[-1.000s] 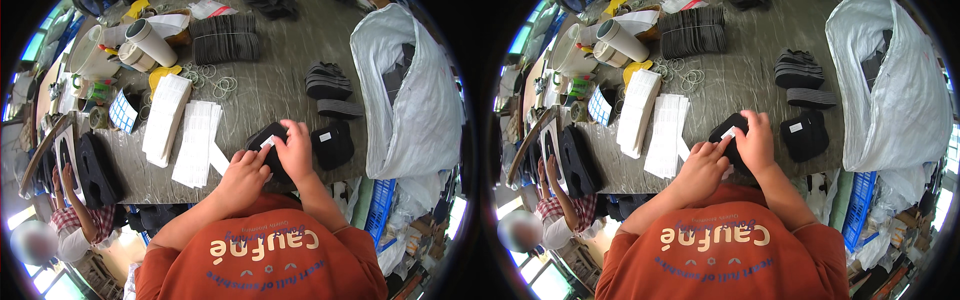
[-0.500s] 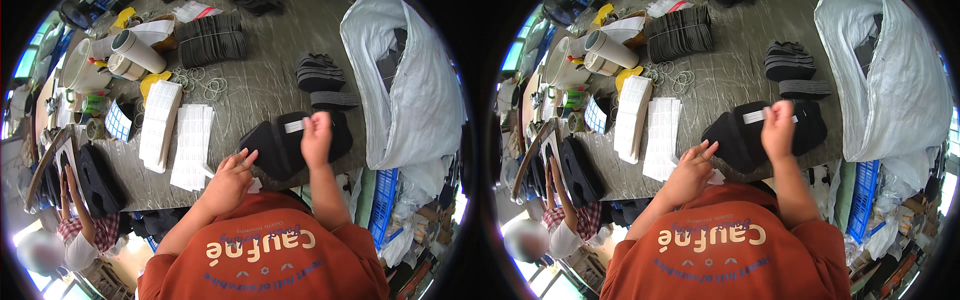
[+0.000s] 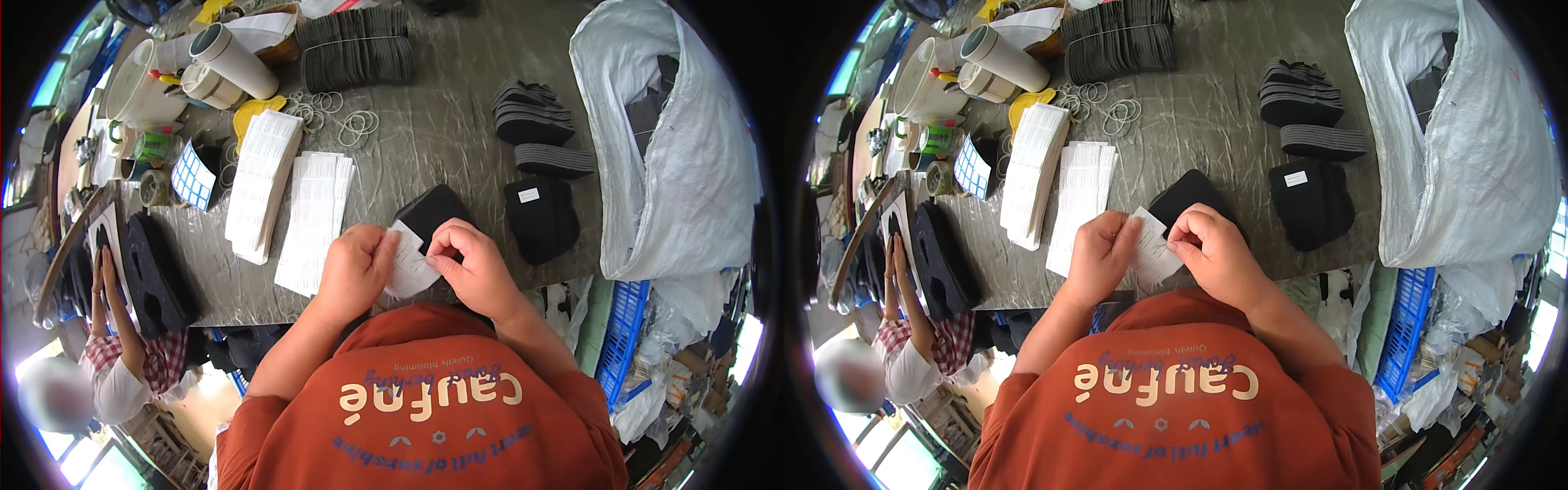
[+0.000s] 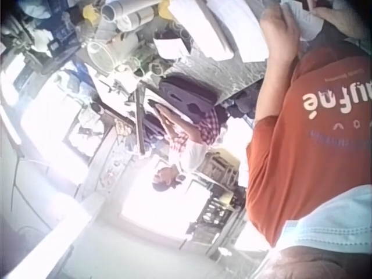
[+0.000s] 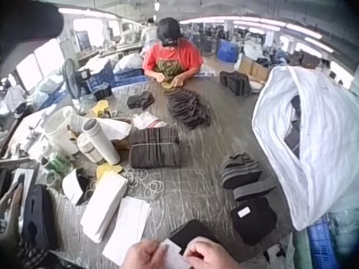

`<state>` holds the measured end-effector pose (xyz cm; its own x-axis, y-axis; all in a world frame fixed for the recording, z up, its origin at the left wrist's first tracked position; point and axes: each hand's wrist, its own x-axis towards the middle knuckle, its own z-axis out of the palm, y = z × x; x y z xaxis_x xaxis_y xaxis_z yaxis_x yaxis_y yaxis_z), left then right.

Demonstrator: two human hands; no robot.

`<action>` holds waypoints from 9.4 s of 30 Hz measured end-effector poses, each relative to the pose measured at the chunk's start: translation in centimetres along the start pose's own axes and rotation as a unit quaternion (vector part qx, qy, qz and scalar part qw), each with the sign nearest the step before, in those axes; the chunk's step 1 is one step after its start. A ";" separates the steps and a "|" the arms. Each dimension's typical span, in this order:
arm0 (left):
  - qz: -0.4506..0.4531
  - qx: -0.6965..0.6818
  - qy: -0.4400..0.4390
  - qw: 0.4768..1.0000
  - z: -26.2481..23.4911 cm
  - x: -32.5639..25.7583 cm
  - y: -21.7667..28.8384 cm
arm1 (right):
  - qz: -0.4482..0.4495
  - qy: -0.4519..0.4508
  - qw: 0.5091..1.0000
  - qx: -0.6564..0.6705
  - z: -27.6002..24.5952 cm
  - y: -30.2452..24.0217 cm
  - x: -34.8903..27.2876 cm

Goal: Peeling white adhesive labels from a sheet and applying them to black shoe components.

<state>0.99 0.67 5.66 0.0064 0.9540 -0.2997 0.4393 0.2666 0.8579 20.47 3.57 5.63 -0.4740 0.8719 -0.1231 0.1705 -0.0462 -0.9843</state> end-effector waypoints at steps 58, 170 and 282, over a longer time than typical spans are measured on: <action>0.247 0.205 -0.121 0.939 1.5 -1.9 -1.9 | 0.001 0.328 0.886 -0.328 -11.3 5.2 1.2; 0.263 0.351 -0.098 0.893 3.4 -1.3 -0.9 | 0.066 0.154 0.979 -0.115 -0.4 4.6 2.6; 0.247 0.360 -0.102 0.894 4.1 -1.8 -1.3 | 0.074 0.147 0.972 -0.166 -0.7 5.5 2.6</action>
<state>4.15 -1.94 3.37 0.4904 0.8666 -0.0922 0.8016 -0.4071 0.4378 20.76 5.93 -0.04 -0.1646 0.9715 -0.1704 0.5108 -0.0638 -0.8573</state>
